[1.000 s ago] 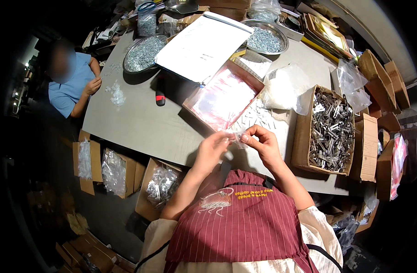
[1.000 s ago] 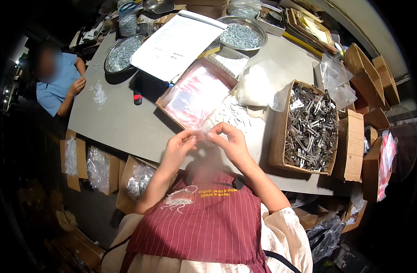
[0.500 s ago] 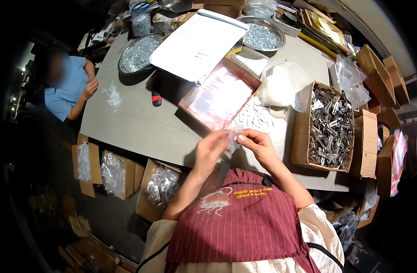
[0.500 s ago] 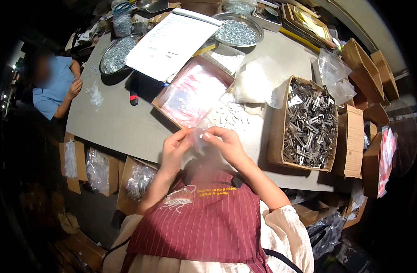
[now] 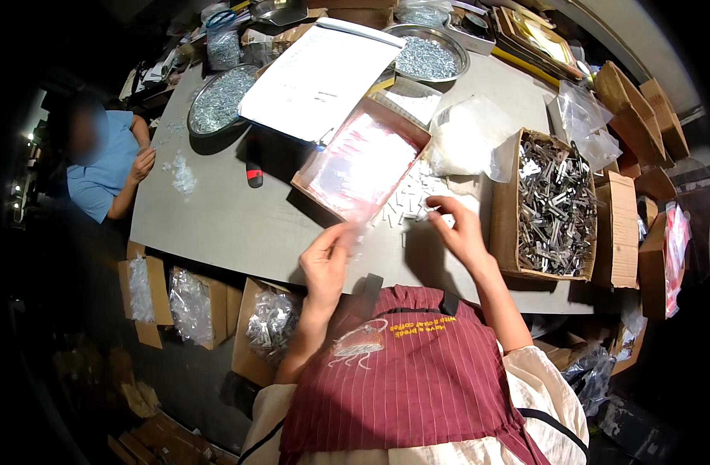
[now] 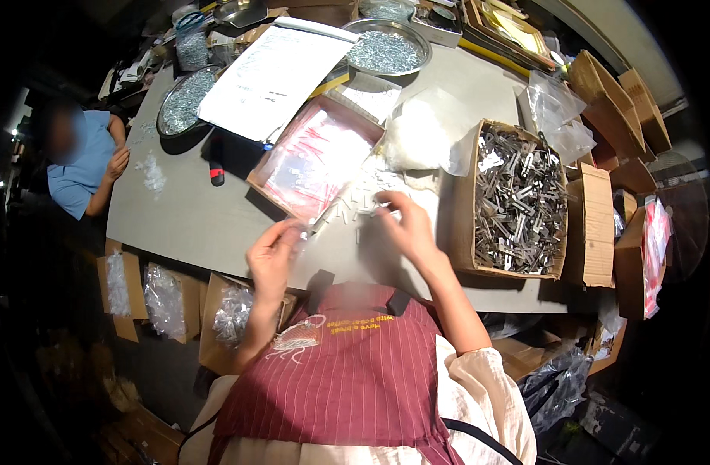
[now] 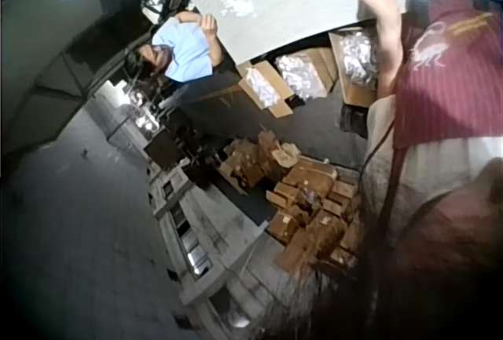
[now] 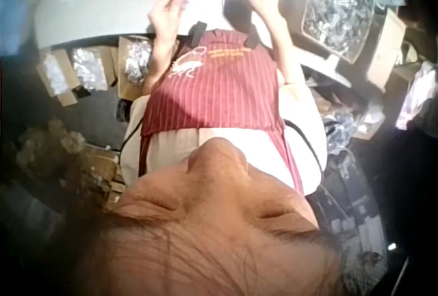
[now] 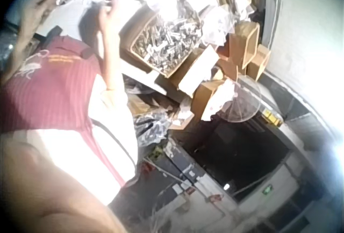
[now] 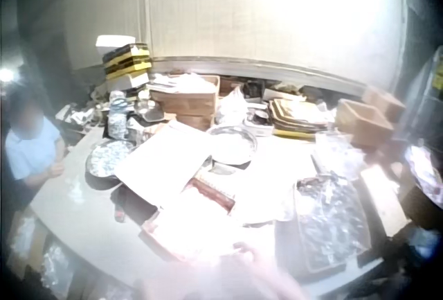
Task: The person picks small metallic components from a cardboard box and places them into small plastic bags on a table. The person then picks up a clipboard with a document and walks through a warehouse area filled with stacked boxes.
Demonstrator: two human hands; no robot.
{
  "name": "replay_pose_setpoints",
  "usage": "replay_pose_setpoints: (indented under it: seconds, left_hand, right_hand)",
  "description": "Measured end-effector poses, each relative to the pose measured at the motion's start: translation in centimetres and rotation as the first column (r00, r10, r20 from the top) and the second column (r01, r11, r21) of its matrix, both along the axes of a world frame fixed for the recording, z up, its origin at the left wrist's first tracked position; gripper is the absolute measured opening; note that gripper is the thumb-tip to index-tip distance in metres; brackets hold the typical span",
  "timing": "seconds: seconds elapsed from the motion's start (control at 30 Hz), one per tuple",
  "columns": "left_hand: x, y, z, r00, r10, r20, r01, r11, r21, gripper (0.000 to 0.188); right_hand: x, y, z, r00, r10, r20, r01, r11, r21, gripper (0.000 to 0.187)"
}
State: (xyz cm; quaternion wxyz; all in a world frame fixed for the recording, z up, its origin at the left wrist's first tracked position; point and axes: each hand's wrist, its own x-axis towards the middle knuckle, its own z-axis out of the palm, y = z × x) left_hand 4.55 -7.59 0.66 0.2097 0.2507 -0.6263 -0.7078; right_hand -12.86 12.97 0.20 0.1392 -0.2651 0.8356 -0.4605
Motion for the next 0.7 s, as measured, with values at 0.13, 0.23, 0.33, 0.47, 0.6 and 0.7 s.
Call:
replay_pose_setpoints:
  seconds: [0.13,0.23,0.33,0.47,0.6,0.7]
  left_hand:
    - [0.2,-1.4,0.1,0.998,0.061,-0.004,-0.046,0.708,-0.705,0.015]
    - [0.2,-1.4,0.8,0.997,0.033,0.064,0.034,0.568,-0.822,0.007]
    - [0.0,-1.0,1.0,0.985,0.017,0.170,0.140,0.491,-0.860,0.003]
    - [-0.5,-0.1,1.5,0.977,-0.037,0.210,0.198,0.532,-0.824,0.003]
    - [-2.0,1.3,0.9,0.985,-0.160,0.065,0.145,0.558,-0.817,0.004]
    - [-2.4,2.6,0.9,0.974,-0.221,0.056,0.171,0.541,-0.823,0.012]
  right_hand:
    - [-1.8,4.2,-2.5,0.948,-0.010,-0.318,0.156,0.887,0.435,0.039]
    - [-1.0,5.0,-3.2,0.886,0.114,-0.449,0.115,0.885,0.451,0.037]
    - [-1.4,5.3,-4.5,0.833,0.198,-0.516,0.092,0.871,0.483,0.026]
    - [-1.8,5.2,-4.9,0.817,0.281,-0.503,0.034,0.848,0.528,0.017]
    - [-2.4,3.2,-4.3,0.731,0.310,-0.608,-0.051,0.913,0.405,0.012]
    - [-2.2,2.2,-5.4,0.684,0.372,-0.627,-0.032,0.875,0.483,0.013]
